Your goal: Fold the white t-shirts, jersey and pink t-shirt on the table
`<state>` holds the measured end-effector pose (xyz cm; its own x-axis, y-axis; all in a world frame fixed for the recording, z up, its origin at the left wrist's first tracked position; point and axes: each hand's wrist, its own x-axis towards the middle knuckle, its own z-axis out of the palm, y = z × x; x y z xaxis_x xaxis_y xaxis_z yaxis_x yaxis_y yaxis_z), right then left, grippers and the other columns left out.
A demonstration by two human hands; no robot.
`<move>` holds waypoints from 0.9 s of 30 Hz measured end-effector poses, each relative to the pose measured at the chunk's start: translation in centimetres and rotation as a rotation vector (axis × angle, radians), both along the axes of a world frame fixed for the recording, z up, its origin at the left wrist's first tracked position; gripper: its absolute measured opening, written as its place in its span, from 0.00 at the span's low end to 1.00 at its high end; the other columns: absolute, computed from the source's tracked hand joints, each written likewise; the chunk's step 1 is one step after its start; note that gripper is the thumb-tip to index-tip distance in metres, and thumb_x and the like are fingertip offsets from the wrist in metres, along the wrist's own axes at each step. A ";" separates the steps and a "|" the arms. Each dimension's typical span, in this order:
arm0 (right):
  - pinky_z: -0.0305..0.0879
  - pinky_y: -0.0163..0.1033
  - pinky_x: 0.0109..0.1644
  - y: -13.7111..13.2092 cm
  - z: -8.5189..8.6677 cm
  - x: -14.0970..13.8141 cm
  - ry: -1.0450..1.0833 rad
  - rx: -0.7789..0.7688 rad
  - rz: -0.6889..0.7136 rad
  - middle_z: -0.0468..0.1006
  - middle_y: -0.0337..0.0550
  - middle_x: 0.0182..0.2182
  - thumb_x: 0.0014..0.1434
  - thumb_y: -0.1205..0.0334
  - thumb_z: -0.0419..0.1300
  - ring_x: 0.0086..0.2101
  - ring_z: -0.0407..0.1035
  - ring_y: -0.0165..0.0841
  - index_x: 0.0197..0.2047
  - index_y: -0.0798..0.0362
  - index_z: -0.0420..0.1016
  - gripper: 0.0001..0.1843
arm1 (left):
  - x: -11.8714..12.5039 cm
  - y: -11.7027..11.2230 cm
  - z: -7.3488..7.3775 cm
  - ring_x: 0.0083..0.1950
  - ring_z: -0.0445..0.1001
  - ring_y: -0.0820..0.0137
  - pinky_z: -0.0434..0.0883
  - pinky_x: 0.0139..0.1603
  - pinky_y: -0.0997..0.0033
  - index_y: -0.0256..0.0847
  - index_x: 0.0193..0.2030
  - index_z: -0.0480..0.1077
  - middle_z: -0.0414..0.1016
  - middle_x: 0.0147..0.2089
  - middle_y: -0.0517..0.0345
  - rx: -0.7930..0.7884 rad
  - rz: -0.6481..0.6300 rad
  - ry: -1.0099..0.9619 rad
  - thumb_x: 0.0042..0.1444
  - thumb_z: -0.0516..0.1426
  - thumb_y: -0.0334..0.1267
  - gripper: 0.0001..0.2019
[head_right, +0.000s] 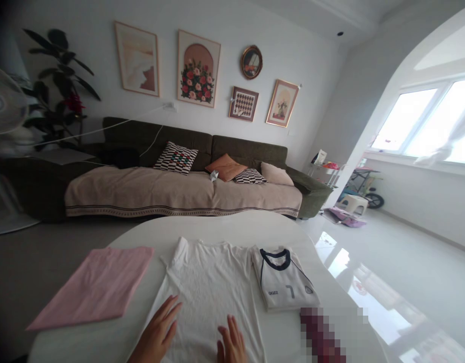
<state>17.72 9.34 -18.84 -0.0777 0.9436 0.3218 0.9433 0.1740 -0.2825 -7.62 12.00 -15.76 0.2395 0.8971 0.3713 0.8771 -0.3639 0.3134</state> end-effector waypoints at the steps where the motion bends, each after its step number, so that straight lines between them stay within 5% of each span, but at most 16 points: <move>1: 0.60 0.46 0.56 0.7 0.4 -1.1 -0.017 -0.090 0.015 0.66 0.45 0.57 0.59 0.62 0.48 0.57 0.58 0.41 0.50 0.46 0.72 0.19 | 0.7 0.7 -0.2 0.63 0.60 0.63 0.64 0.58 0.62 0.44 0.59 0.62 0.63 0.62 0.54 -0.023 -0.002 0.033 0.58 0.46 0.36 0.21; 4: 0.50 0.57 0.60 2.1 1.5 -3.0 -0.050 -0.308 -0.028 0.52 0.38 0.62 0.60 0.53 0.47 0.61 0.45 0.44 0.61 0.40 0.57 0.25 | 1.6 2.0 -1.1 0.66 0.52 0.57 0.60 0.59 0.52 0.50 0.63 0.53 0.56 0.65 0.55 -0.095 0.007 0.114 0.59 0.48 0.42 0.24; 8: 0.44 0.62 0.60 1.9 1.7 -3.0 -0.078 -0.406 -0.060 0.46 0.34 0.63 0.61 0.45 0.42 0.62 0.41 0.44 0.62 0.36 0.48 0.26 | 1.0 1.9 -2.4 0.66 0.51 0.54 0.57 0.59 0.47 0.57 0.63 0.49 0.51 0.67 0.58 -0.111 0.033 0.177 0.59 0.48 0.45 0.25; 14: 0.46 0.61 0.60 0.4 0.6 -3.6 -0.104 -0.375 -0.101 0.51 0.35 0.62 0.60 0.47 0.44 0.62 0.44 0.44 0.60 0.36 0.52 0.25 | 0.4 0.4 -3.5 0.66 0.52 0.56 0.56 0.59 0.49 0.60 0.63 0.47 0.51 0.67 0.61 -0.056 0.051 0.180 0.59 0.48 0.45 0.26; 19: 0.48 0.63 0.58 -0.3 0.1 -4.2 -0.144 -0.342 -0.123 0.54 0.38 0.61 0.59 0.53 0.47 0.61 0.48 0.46 0.60 0.37 0.56 0.25 | 0.2 -0.5 -3.0 0.66 0.52 0.55 0.55 0.59 0.49 0.59 0.63 0.47 0.51 0.67 0.60 -0.084 0.042 0.153 0.59 0.48 0.45 0.25; 27: 0.48 0.56 0.60 2.9 3.6 -7.2 -0.022 -0.418 -0.004 0.45 0.47 0.64 0.61 0.54 0.44 0.62 0.41 0.44 0.63 0.51 0.53 0.28 | 0.1 -0.4 -2.6 0.66 0.49 0.53 0.54 0.58 0.43 0.60 0.63 0.44 0.49 0.67 0.59 -0.164 0.014 0.117 0.59 0.45 0.52 0.25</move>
<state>10.55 12.26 -15.29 -0.0765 0.9929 -0.0909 0.9504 0.0451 -0.3077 -7.55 11.56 -18.35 0.2595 0.9468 0.1905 0.9155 -0.3040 0.2634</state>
